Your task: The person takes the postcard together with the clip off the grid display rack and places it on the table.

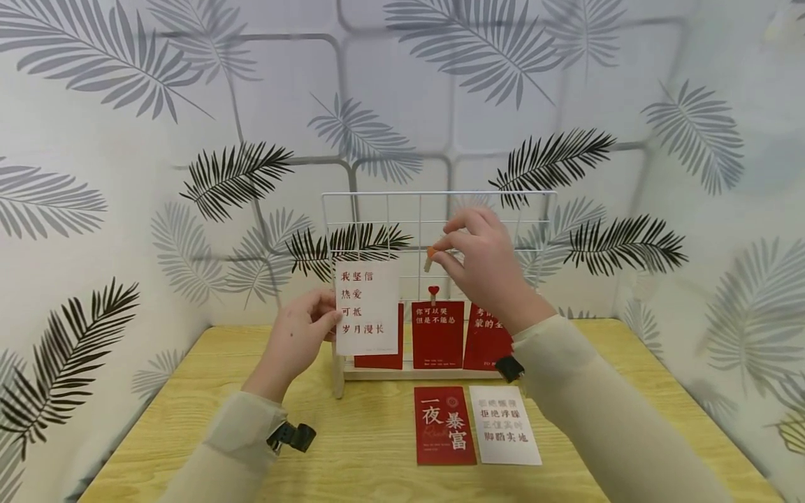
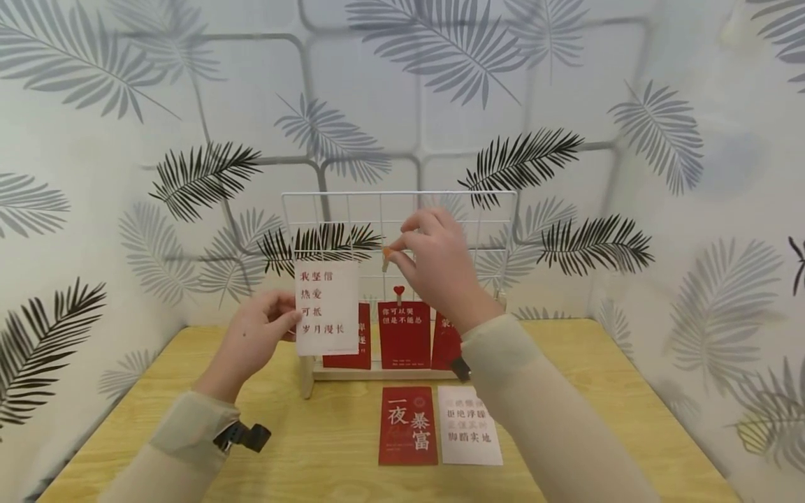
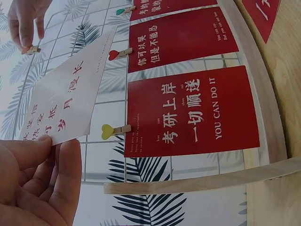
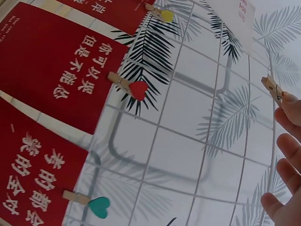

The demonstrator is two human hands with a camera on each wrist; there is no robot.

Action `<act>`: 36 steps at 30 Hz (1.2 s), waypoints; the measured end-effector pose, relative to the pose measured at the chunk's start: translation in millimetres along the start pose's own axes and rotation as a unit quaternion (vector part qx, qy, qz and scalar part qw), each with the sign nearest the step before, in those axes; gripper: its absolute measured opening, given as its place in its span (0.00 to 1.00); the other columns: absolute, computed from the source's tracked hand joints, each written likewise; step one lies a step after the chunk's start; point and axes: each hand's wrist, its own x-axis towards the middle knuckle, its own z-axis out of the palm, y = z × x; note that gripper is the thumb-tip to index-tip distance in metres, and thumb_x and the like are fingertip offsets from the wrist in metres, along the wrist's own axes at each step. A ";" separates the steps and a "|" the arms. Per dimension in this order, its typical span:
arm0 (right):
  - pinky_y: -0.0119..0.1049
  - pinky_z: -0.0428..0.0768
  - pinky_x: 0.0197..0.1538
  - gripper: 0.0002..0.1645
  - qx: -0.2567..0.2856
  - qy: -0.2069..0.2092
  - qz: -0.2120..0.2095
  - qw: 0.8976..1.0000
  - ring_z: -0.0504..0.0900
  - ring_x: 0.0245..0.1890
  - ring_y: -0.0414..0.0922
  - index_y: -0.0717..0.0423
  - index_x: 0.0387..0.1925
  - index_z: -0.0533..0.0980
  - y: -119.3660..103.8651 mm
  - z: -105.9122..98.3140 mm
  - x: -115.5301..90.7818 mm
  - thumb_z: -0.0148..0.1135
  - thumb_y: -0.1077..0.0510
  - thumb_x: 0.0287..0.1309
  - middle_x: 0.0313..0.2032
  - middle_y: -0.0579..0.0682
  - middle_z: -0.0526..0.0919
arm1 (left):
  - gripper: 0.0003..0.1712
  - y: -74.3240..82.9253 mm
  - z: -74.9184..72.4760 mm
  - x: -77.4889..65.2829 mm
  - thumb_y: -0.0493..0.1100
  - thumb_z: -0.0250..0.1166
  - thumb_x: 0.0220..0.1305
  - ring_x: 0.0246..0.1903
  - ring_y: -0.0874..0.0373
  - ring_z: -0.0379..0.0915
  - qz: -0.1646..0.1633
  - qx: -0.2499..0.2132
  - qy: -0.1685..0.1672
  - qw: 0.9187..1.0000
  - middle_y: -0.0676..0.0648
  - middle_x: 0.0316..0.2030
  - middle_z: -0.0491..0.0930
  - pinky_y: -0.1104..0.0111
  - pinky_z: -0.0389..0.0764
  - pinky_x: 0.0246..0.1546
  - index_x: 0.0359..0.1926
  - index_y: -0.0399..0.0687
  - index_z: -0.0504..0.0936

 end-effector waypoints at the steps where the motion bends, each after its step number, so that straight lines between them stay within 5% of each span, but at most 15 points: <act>1: 0.52 0.65 0.66 0.05 0.002 -0.002 0.004 1.000 0.71 0.57 0.54 0.54 0.33 0.87 1.1 -0.6 -2.9 0.74 0.56 0.60 0.44 0.52 0.80 | 0.07 -0.9 0.4 -1.7 0.34 0.61 0.72 0.35 0.52 0.81 -0.002 -0.003 -0.002 1.000 0.43 0.39 0.82 0.65 0.85 0.37 0.49 0.41 0.79; 20: 0.53 0.70 0.62 0.07 0.030 -0.042 0.100 0.994 0.69 0.56 0.52 0.55 0.37 0.87 19.3 0.4 -66.5 0.73 0.55 0.61 0.47 0.50 0.79 | 0.08 -16.3 10.7 -25.5 0.34 0.62 0.72 0.32 0.53 0.80 -0.044 -0.020 -0.014 0.999 0.43 0.38 0.81 0.66 0.85 0.35 0.50 0.39 0.79; 29: 0.53 0.68 0.60 0.03 0.070 -0.017 0.105 0.992 0.72 0.52 0.53 0.55 0.35 0.86 25.0 9.2 -98.7 0.73 0.61 0.59 0.43 0.50 0.79 | 0.07 -27.9 14.6 -38.4 0.32 0.62 0.71 0.32 0.52 0.80 -0.055 -0.038 -0.013 0.998 0.43 0.36 0.81 0.62 0.85 0.35 0.48 0.39 0.80; 36: 0.53 0.70 0.55 0.03 0.091 -0.024 0.152 0.984 0.71 0.52 0.52 0.54 0.36 0.86 28.5 9.2 -125.8 0.72 0.61 0.59 0.46 0.51 0.80 | 0.06 -39.4 22.8 -46.8 0.32 0.62 0.70 0.30 0.53 0.79 -0.078 -0.043 -0.013 0.996 0.44 0.35 0.80 0.62 0.85 0.34 0.47 0.40 0.81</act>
